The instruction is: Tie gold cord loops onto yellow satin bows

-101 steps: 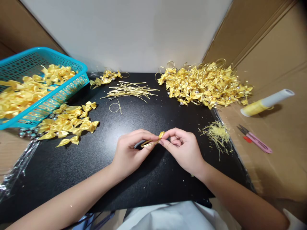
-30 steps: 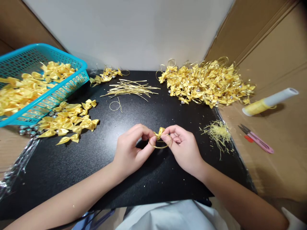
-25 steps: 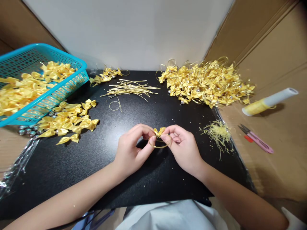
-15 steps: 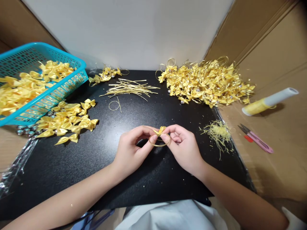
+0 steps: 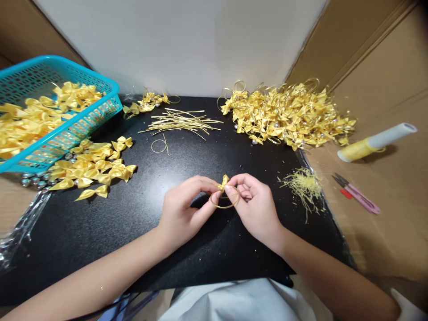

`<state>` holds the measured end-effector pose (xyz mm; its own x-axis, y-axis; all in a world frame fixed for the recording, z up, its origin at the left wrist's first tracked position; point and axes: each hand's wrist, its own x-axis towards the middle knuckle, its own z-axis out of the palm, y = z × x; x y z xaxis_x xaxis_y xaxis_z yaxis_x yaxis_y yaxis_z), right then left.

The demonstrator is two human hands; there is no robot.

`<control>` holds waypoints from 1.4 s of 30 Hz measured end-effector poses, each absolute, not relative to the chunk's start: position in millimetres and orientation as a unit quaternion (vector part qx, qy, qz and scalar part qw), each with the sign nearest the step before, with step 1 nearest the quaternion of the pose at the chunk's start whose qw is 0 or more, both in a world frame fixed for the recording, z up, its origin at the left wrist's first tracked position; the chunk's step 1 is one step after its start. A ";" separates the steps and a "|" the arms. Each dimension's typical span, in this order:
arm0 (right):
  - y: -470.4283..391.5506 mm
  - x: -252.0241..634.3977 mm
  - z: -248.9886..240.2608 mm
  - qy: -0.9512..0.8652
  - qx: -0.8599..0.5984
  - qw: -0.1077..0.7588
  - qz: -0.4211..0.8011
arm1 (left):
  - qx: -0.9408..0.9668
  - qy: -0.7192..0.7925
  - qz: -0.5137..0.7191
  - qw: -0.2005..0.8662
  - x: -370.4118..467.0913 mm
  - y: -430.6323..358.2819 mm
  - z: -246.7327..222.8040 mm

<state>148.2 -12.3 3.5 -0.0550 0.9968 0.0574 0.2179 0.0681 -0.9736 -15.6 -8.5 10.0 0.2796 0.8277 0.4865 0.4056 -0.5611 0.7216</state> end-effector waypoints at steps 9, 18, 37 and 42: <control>-9.2 146.9 5.5 -0.522 -0.501 0.443 0.529 | 0.754 0.414 0.448 0.243 -16.8 -8.6 10.8; -10.3 147.2 4.9 -0.520 -0.502 0.450 0.524 | 0.727 0.434 0.454 0.277 -15.8 -8.7 11.5; 9.4 194.5 23.1 -0.702 -0.443 0.332 0.447 | 0.509 0.520 0.490 0.480 -23.1 13.6 5.6; 7.1 175.1 15.9 -0.741 -0.484 0.385 0.262 | 0.591 0.499 0.491 0.402 -20.6 4.4 7.9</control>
